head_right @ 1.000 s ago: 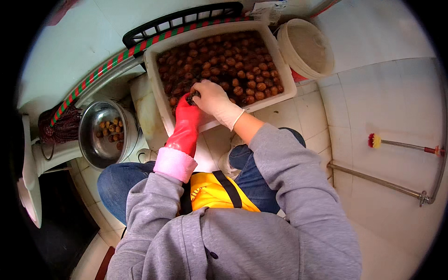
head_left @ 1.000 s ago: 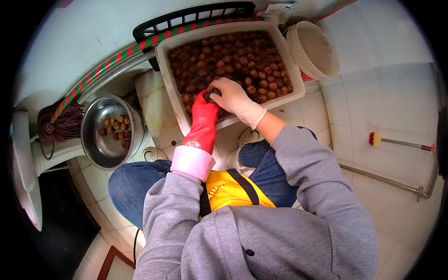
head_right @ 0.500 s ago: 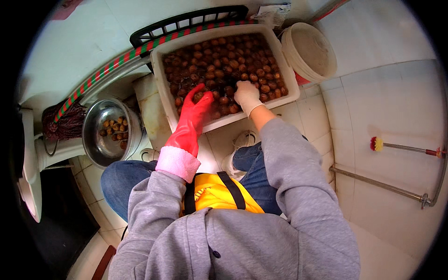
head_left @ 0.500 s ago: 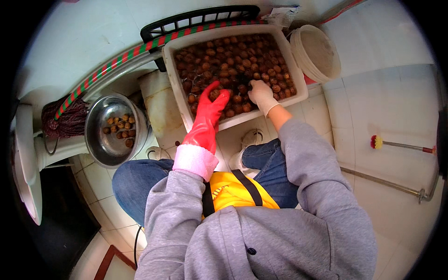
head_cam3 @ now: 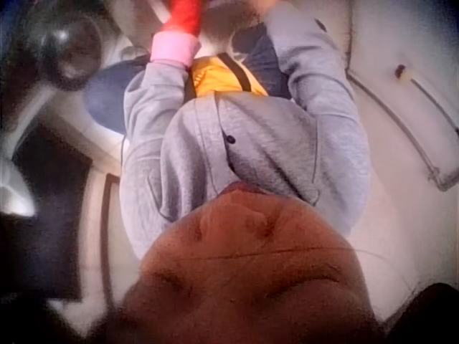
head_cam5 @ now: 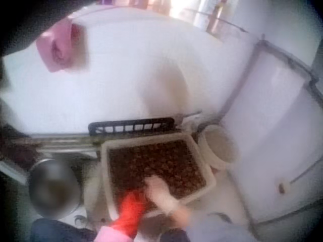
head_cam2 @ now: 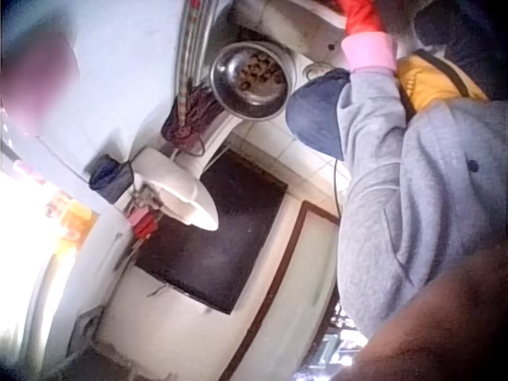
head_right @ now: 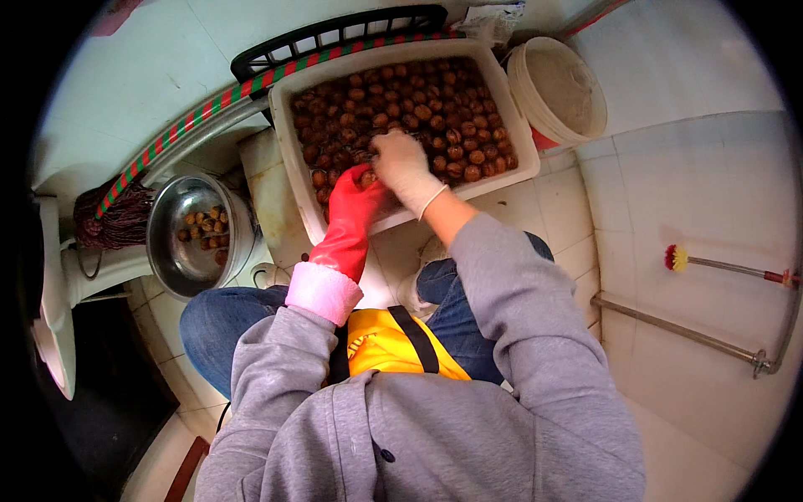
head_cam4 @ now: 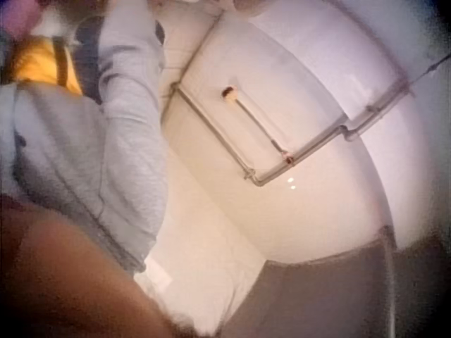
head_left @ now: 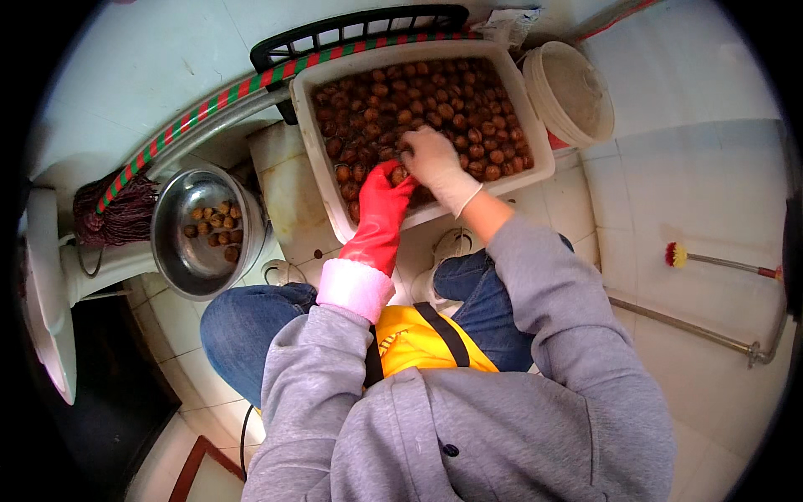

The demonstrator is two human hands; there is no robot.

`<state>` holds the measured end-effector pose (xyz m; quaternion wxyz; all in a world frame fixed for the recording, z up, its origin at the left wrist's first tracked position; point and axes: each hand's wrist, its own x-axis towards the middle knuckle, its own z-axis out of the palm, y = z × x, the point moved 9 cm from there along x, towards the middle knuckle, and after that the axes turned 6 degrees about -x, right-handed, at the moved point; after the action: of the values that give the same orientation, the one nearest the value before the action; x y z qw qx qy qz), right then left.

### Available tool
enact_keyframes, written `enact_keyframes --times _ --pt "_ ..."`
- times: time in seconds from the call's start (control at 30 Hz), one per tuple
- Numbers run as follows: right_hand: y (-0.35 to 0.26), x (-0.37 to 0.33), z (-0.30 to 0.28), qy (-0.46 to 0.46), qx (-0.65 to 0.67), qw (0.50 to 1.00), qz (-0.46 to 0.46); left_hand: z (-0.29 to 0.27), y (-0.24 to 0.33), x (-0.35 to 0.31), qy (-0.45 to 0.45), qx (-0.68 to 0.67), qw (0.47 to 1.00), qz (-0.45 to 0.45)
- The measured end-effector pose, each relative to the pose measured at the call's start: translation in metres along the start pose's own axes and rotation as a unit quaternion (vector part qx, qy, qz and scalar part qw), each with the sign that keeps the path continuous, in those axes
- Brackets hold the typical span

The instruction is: The person sits on the floor and peels the outer husks off brown nuts by hand. They pick up nuts from a large white tub, remove the husks, and place the peeled nuts into a metal bowl on the left.

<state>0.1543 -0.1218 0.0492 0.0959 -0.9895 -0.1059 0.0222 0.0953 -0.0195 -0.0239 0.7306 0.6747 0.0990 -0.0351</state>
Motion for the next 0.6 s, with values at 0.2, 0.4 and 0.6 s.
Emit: enact_keyframes --times 0.2,0.4,0.6 --pt "0.053 -0.004 0.000 0.010 -0.099 0.990 0.103 -0.011 -0.003 0.001 -0.025 -0.296 0.949 -0.104" --pt "0.057 -0.005 0.027 -0.070 0.135 0.981 0.123 -0.012 -0.014 0.003 0.016 -0.244 0.963 -0.115" --pt "-0.084 -0.017 -0.021 -0.014 0.165 0.977 -0.131 -0.046 -0.077 0.031 0.003 -0.175 0.983 0.056"
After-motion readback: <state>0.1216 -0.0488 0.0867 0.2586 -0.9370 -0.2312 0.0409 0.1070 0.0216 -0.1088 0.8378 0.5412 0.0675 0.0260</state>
